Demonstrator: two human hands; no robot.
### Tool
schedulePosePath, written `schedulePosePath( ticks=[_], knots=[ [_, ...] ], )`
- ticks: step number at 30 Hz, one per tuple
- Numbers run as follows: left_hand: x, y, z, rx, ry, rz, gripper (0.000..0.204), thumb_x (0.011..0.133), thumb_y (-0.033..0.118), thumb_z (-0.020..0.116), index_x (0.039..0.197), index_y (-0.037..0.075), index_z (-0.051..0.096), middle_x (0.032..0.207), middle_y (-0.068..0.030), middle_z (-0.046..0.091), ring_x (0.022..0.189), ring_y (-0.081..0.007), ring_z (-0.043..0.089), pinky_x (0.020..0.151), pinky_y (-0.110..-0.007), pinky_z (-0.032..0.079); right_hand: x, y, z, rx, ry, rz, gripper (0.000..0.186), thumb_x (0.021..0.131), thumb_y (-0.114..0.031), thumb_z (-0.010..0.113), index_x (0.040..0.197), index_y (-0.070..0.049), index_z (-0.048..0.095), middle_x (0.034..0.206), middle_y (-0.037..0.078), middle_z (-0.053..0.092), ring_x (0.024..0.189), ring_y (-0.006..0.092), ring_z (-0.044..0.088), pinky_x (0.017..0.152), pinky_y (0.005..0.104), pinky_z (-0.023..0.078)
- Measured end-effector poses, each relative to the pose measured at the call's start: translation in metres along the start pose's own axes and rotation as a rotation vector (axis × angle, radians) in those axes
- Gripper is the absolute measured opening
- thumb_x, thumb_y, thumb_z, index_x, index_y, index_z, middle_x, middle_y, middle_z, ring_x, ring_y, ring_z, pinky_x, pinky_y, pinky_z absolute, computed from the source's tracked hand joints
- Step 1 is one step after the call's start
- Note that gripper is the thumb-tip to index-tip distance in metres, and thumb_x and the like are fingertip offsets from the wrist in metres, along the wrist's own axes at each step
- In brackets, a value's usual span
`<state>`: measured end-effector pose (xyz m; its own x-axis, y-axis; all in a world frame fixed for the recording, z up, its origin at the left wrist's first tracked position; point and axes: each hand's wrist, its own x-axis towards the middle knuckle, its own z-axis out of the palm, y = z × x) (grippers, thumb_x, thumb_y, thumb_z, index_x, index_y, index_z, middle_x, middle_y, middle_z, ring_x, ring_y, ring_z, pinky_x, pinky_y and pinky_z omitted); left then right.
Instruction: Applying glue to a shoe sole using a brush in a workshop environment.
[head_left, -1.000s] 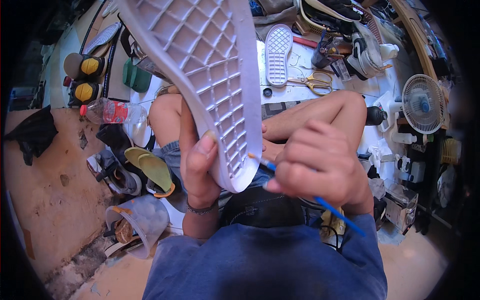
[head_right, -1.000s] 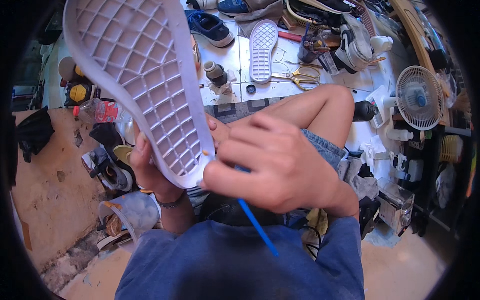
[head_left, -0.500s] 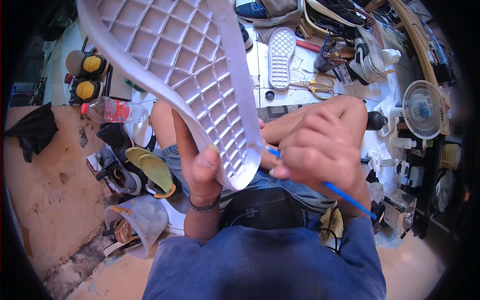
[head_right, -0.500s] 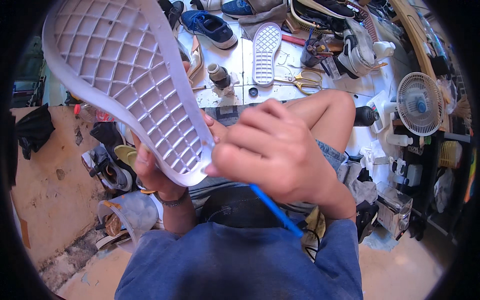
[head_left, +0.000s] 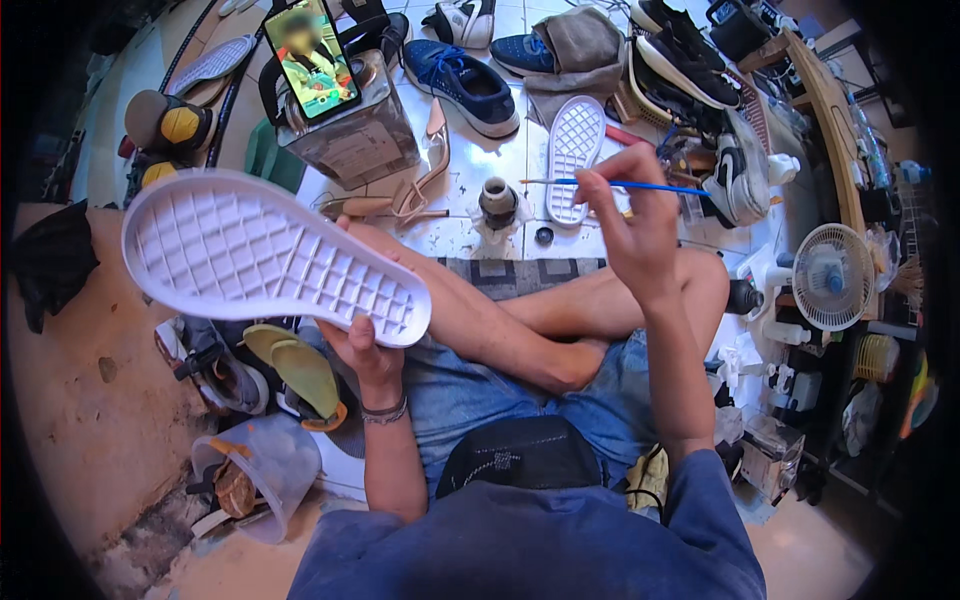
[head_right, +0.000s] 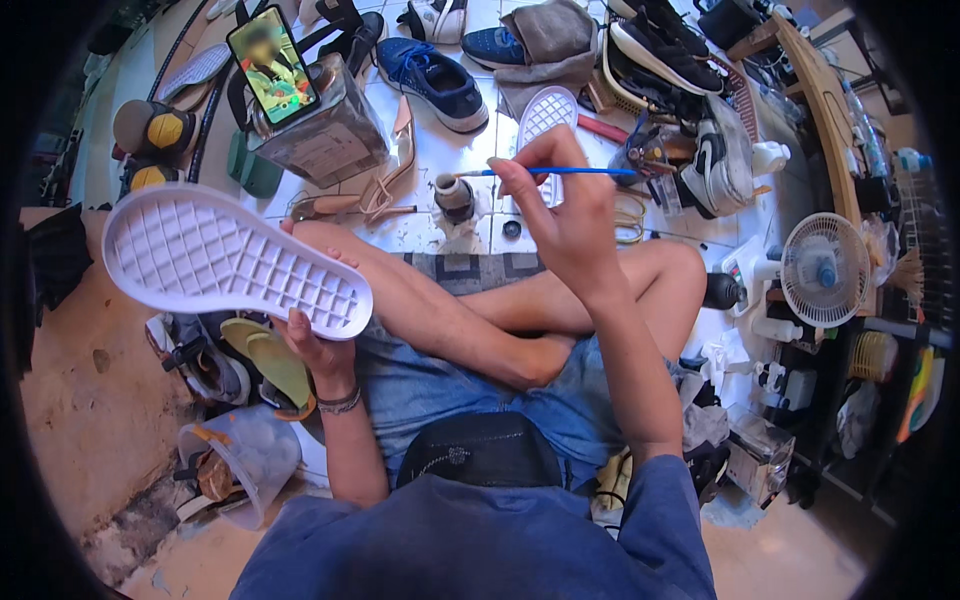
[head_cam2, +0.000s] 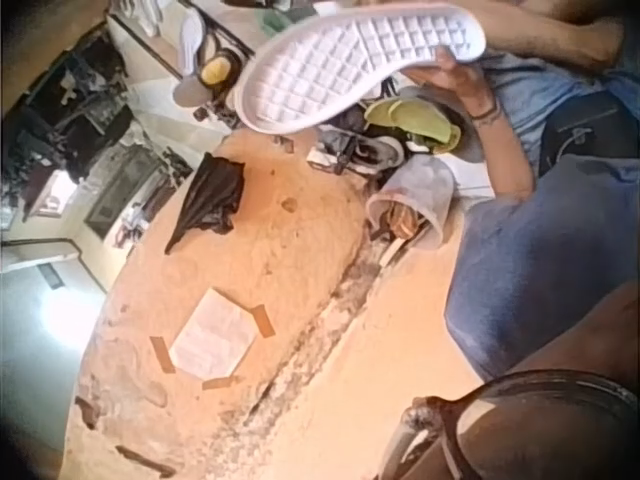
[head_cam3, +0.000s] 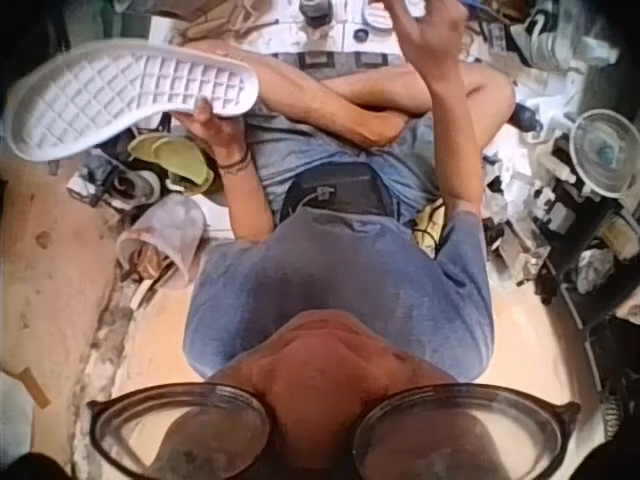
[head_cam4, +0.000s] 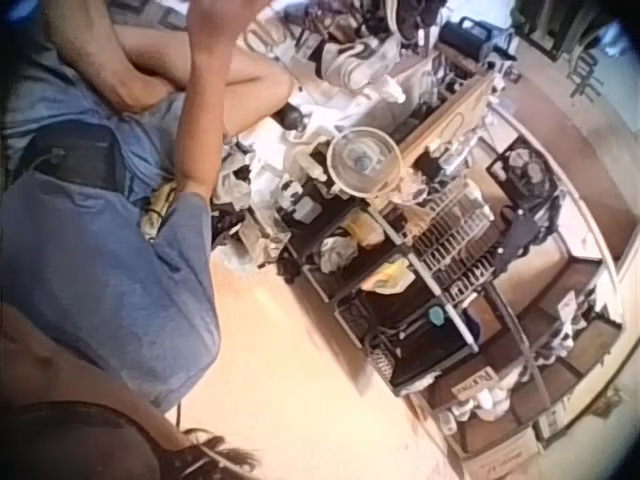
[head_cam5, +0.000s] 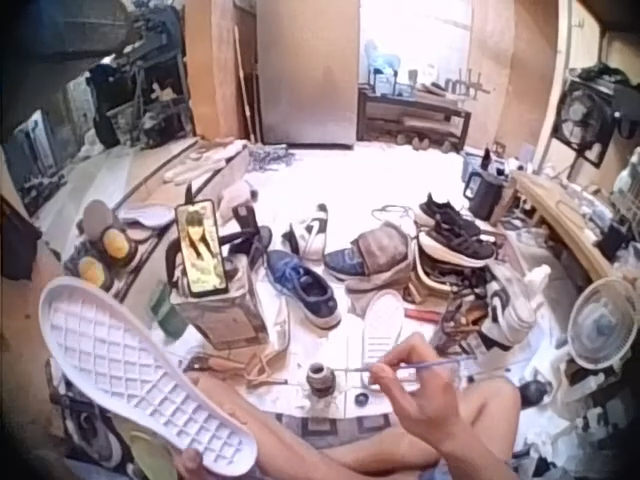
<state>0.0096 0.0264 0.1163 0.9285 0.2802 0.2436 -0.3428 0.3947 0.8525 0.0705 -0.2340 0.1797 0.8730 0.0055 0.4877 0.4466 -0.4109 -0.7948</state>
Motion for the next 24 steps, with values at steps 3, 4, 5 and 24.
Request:
schedulePosePath(
  ticks=[3, 4, 5, 24],
  knots=[
    [0.000, -0.020, -0.023, -0.018, 0.151, -0.002, 0.092, 0.083, 0.035, 0.069, 0.152, 0.000, 0.019, 0.153, -0.0244, 0.031, 0.112, -0.0368, 0.060, 0.087, -0.051, 0.057, 0.010, 0.025, 0.022, -0.053, -0.077, 0.048, 0.020, 0.099, -0.015, 0.060, 0.086, 0.001, 0.055, 0.066, 0.008, 0.060, 0.061, 0.0153, 0.064, 0.057, 0.0282, 0.047],
    [0.002, -0.019, -0.024, -0.042, 0.184, -0.028, 0.092, 0.083, 0.036, 0.070, 0.151, 0.000, 0.020, 0.153, -0.0239, 0.031, 0.112, -0.0355, 0.059, 0.088, -0.050, 0.057, 0.010, 0.032, 0.028, -0.035, -0.085, 0.067, 0.022, 0.101, -0.016, 0.056, 0.086, 0.000, 0.055, 0.066, 0.008, 0.060, 0.060, 0.0154, 0.064, 0.056, 0.0288, 0.047],
    [0.005, -0.020, -0.025, -0.066, 0.218, -0.055, 0.092, 0.083, 0.037, 0.070, 0.151, 0.000, 0.021, 0.154, -0.0234, 0.031, 0.113, -0.0342, 0.059, 0.089, -0.050, 0.057, 0.011, 0.038, 0.033, -0.016, -0.092, 0.088, 0.024, 0.102, -0.018, 0.053, 0.086, 0.000, 0.055, 0.065, 0.007, 0.060, 0.060, 0.0155, 0.063, 0.055, 0.0295, 0.046],
    [0.027, -0.033, -0.030, -0.256, 0.067, -0.328, 0.084, 0.077, 0.034, 0.060, 0.146, -0.001, 0.026, 0.138, -0.0211, 0.041, 0.112, -0.0352, 0.056, 0.094, -0.062, 0.051, 0.021, 0.062, 0.026, 0.313, -0.051, 0.414, 0.058, 0.108, -0.041, 0.031, 0.093, 0.005, 0.063, 0.073, 0.007, 0.061, 0.065, 0.0105, 0.057, 0.059, 0.0238, 0.042]
  ],
)
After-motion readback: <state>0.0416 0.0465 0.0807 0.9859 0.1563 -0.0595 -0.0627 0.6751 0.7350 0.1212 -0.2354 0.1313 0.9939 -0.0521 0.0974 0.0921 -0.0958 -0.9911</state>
